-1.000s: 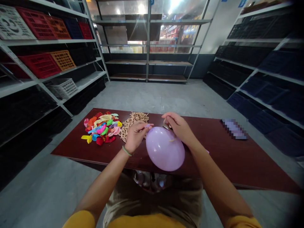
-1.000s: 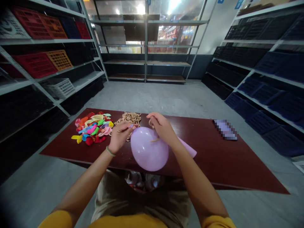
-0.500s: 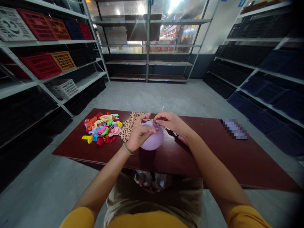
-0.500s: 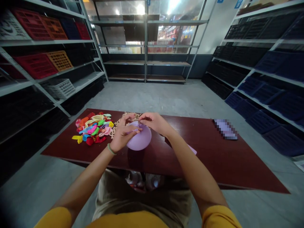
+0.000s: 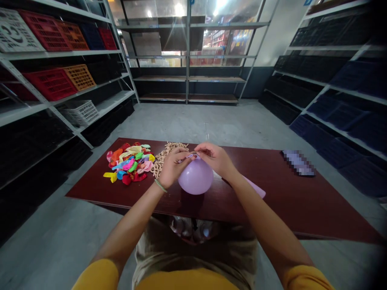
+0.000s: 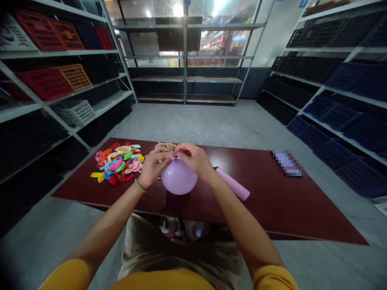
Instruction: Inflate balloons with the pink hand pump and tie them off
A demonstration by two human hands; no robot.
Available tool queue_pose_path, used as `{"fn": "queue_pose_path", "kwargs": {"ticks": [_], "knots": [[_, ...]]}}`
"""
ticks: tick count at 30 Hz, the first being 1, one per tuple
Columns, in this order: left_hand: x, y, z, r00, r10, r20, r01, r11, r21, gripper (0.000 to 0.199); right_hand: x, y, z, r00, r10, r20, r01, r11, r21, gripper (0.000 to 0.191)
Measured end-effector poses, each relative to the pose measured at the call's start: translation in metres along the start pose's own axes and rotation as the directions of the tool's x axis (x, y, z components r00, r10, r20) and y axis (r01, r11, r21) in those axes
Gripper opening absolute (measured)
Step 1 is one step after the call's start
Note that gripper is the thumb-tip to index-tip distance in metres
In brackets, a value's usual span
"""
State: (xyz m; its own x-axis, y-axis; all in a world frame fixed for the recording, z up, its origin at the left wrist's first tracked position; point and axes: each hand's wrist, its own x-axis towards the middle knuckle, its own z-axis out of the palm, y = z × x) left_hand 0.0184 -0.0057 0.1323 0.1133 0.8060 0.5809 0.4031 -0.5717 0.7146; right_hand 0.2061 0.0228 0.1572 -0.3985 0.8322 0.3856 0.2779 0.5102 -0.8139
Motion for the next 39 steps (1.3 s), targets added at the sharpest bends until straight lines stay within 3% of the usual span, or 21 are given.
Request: {"fn": "queue_pose_path", "kwargs": {"ticks": [4, 7, 10, 12, 15, 17, 22, 26, 32, 36, 39], "knots": [[0.005, -0.007, -0.003, 0.991, -0.131, 0.023, 0.132, 0.990, -0.058, 0.019, -0.012, -0.010, 0.017, 0.993, -0.001, -0.117, -0.027, 0.972, -0.235, 0.009], [0.008, -0.008, -0.003, 0.925, -0.335, 0.180, 0.363, 0.920, -0.151, 0.027, -0.019, -0.023, 0.028, 0.991, -0.101, -0.086, 0.051, 0.890, -0.453, 0.014], [0.011, -0.006, -0.004, 0.818, -0.483, 0.312, 0.568, 0.763, -0.309, 0.027, -0.019, -0.024, 0.031, 0.987, -0.161, 0.020, 0.143, 0.802, -0.580, 0.019], [0.012, -0.003, -0.005, 0.763, -0.545, 0.348, 0.646, 0.624, -0.439, 0.024, -0.017, -0.019, 0.030, 0.984, -0.164, 0.074, 0.178, 0.813, -0.554, 0.022], [0.013, -0.002, -0.003, 0.686, -0.621, 0.380, 0.693, 0.397, -0.601, 0.021, -0.014, -0.009, 0.028, 0.989, -0.132, 0.060, 0.144, 0.859, -0.491, 0.022], [0.013, -0.004, 0.000, 0.649, -0.658, 0.382, 0.693, 0.303, -0.654, 0.021, -0.014, -0.006, 0.029, 0.994, -0.107, 0.035, 0.110, 0.856, -0.505, 0.013], [0.011, -0.009, 0.012, 0.650, -0.676, 0.347, 0.655, 0.266, -0.707, 0.015, -0.017, -0.009, 0.042, 0.990, -0.139, 0.009, 0.106, 0.712, -0.694, 0.040], [0.009, -0.007, 0.015, 0.656, -0.685, 0.317, 0.616, 0.243, -0.750, 0.017, -0.017, -0.008, 0.048, 0.983, -0.182, -0.012, 0.100, 0.596, -0.797, 0.027], [0.006, -0.001, 0.012, 0.639, -0.698, 0.324, 0.645, 0.257, -0.720, 0.020, -0.018, -0.004, 0.046, 0.986, -0.166, 0.007, 0.109, 0.612, -0.783, 0.015], [0.006, 0.000, 0.012, 0.682, -0.683, 0.261, 0.625, 0.359, -0.693, 0.028, -0.017, -0.003, 0.042, 0.980, -0.189, 0.061, 0.164, 0.598, -0.784, 0.016], [0.005, 0.001, 0.009, 0.748, -0.625, 0.221, 0.592, 0.479, -0.648, 0.031, -0.017, -0.001, 0.031, 0.971, -0.222, 0.093, 0.217, 0.645, -0.733, 0.017]]}}
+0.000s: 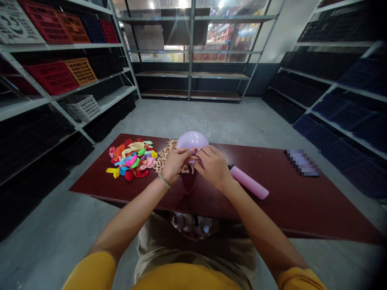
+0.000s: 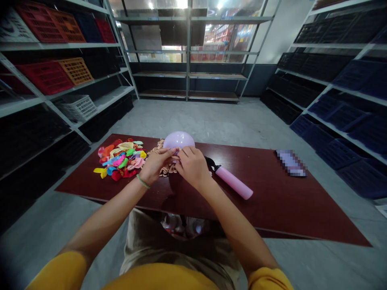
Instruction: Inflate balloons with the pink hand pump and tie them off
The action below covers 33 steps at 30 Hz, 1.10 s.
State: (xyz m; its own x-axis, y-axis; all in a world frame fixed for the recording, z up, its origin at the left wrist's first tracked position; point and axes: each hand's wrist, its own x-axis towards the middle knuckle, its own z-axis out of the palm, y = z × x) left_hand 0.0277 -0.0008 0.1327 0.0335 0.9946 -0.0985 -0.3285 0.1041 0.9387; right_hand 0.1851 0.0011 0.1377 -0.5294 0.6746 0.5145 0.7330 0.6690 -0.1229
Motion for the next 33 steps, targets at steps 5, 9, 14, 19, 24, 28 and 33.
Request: {"fn": "queue_pose_path", "kwargs": {"ticks": [5, 9, 14, 19, 24, 28, 33], "knots": [[-0.002, 0.006, -0.010, 0.996, 0.081, 0.023, -0.083, 0.987, 0.139, 0.029, -0.005, 0.021, -0.012, 0.992, -0.122, -0.017, 0.122, 0.958, 0.259, 0.020], [-0.004, 0.008, -0.013, 0.999, 0.029, 0.022, -0.032, 0.984, 0.175, 0.027, -0.006, 0.032, -0.018, 0.989, -0.144, 0.031, 0.129, 0.949, 0.289, 0.017], [-0.010, 0.013, -0.014, 0.931, 0.336, 0.144, -0.365, 0.844, 0.393, 0.019, -0.004, 0.037, -0.023, 0.992, 0.011, 0.127, -0.055, 0.933, 0.355, 0.025], [-0.017, 0.017, -0.018, 0.819, 0.420, 0.390, -0.572, 0.644, 0.508, 0.017, -0.003, 0.033, -0.029, 0.974, 0.175, 0.143, -0.222, 0.848, 0.480, 0.020], [-0.022, 0.009, -0.018, 0.908, 0.251, 0.335, -0.394, 0.783, 0.482, 0.024, -0.005, 0.025, -0.029, 0.987, 0.161, 0.003, -0.139, 0.845, 0.516, 0.013], [-0.029, 0.005, -0.015, 0.935, 0.198, 0.295, -0.316, 0.841, 0.439, 0.024, -0.005, 0.024, -0.022, 0.990, 0.140, 0.015, -0.121, 0.793, 0.597, 0.010], [-0.038, 0.007, -0.012, 0.950, 0.105, 0.294, -0.207, 0.917, 0.340, 0.024, -0.008, 0.022, -0.018, 0.993, 0.117, 0.024, -0.104, 0.753, 0.649, 0.006]]}}
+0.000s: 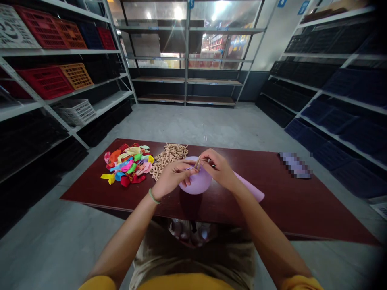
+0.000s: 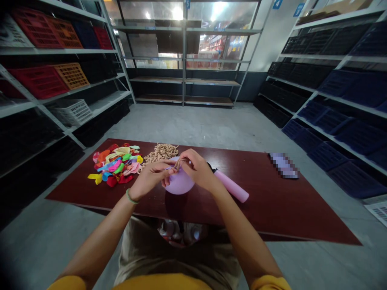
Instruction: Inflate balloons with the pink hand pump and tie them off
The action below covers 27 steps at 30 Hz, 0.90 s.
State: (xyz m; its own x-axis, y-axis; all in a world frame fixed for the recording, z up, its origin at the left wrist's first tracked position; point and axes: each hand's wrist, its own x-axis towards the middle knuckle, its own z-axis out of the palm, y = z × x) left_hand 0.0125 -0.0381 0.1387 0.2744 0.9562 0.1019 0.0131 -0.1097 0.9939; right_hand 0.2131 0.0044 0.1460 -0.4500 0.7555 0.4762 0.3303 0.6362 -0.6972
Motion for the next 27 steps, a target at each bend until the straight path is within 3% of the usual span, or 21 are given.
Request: {"fn": "queue_pose_path", "kwargs": {"ticks": [5, 11, 14, 16, 19, 22, 25, 27], "knots": [[-0.005, -0.008, 0.004, 0.986, -0.154, -0.062, 0.135, 0.961, -0.241, 0.025, -0.003, -0.005, 0.006, 0.997, -0.041, -0.060, 0.042, 0.999, 0.023, 0.006], [-0.008, -0.023, 0.014, 0.970, -0.198, -0.139, 0.120, 0.893, -0.433, 0.027, -0.008, -0.003, 0.020, 0.974, 0.024, -0.225, -0.032, 0.999, -0.034, 0.005], [-0.009, -0.027, 0.022, 0.952, -0.179, -0.250, 0.079, 0.928, -0.365, 0.025, -0.011, -0.007, 0.023, 0.951, 0.029, -0.308, -0.069, 0.991, -0.119, 0.006], [-0.010, -0.028, 0.028, 0.938, -0.102, -0.332, 0.022, 0.972, -0.235, 0.022, -0.012, -0.012, 0.023, 0.944, -0.018, -0.329, -0.062, 0.971, -0.232, 0.008], [-0.013, -0.029, 0.039, 0.922, 0.074, -0.379, -0.082, 0.997, -0.005, 0.019, -0.008, -0.018, 0.024, 0.956, -0.029, -0.292, -0.075, 0.938, -0.339, 0.009], [-0.013, -0.032, 0.046, 0.911, 0.184, -0.369, -0.146, 0.981, 0.130, 0.021, -0.003, -0.016, 0.026, 0.982, 0.008, -0.188, -0.061, 0.959, -0.276, 0.012], [-0.010, -0.038, 0.047, 0.901, 0.138, -0.412, -0.126, 0.990, 0.056, 0.018, -0.005, -0.013, 0.029, 0.964, -0.052, -0.259, -0.035, 0.947, -0.320, 0.023], [-0.007, -0.043, 0.046, 0.879, 0.028, -0.476, -0.083, 0.992, -0.096, 0.019, -0.012, -0.013, 0.032, 0.899, -0.166, -0.404, -0.036, 0.894, -0.446, 0.030]]}}
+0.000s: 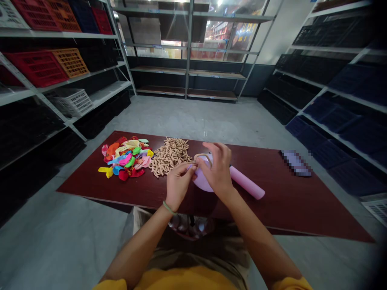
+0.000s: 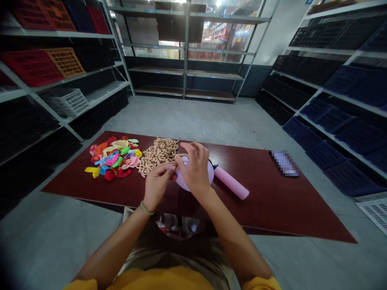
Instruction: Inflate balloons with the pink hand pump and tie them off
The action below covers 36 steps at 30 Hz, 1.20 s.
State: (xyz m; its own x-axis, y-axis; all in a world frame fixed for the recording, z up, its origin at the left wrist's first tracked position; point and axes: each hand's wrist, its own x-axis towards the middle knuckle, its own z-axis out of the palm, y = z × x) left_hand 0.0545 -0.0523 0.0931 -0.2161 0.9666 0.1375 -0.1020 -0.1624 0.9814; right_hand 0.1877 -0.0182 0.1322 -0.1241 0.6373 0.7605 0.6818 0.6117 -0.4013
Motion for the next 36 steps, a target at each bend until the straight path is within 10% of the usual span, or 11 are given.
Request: {"fn": "queue_pose_path", "kwargs": {"ticks": [2, 5, 9, 36], "knots": [[0.004, -0.006, 0.000, 0.993, -0.094, -0.072, 0.086, 0.989, -0.117, 0.025, -0.010, -0.002, -0.002, 0.992, -0.105, -0.070, 0.099, 0.991, -0.085, 0.024], [0.005, -0.012, 0.002, 0.984, -0.116, -0.135, 0.086, 0.974, -0.210, 0.027, -0.024, -0.004, -0.002, 0.965, -0.226, 0.132, 0.235, 0.971, -0.051, 0.018], [0.000, -0.013, 0.007, 0.987, -0.068, -0.149, 0.032, 0.972, -0.231, 0.022, -0.034, 0.001, 0.009, 0.956, -0.144, 0.255, 0.153, 0.988, -0.013, 0.031], [-0.003, 0.008, 0.005, 0.925, -0.378, 0.046, 0.341, 0.770, -0.539, 0.029, -0.047, 0.022, 0.022, 0.996, -0.026, 0.080, 0.003, 0.963, 0.270, 0.017]]}}
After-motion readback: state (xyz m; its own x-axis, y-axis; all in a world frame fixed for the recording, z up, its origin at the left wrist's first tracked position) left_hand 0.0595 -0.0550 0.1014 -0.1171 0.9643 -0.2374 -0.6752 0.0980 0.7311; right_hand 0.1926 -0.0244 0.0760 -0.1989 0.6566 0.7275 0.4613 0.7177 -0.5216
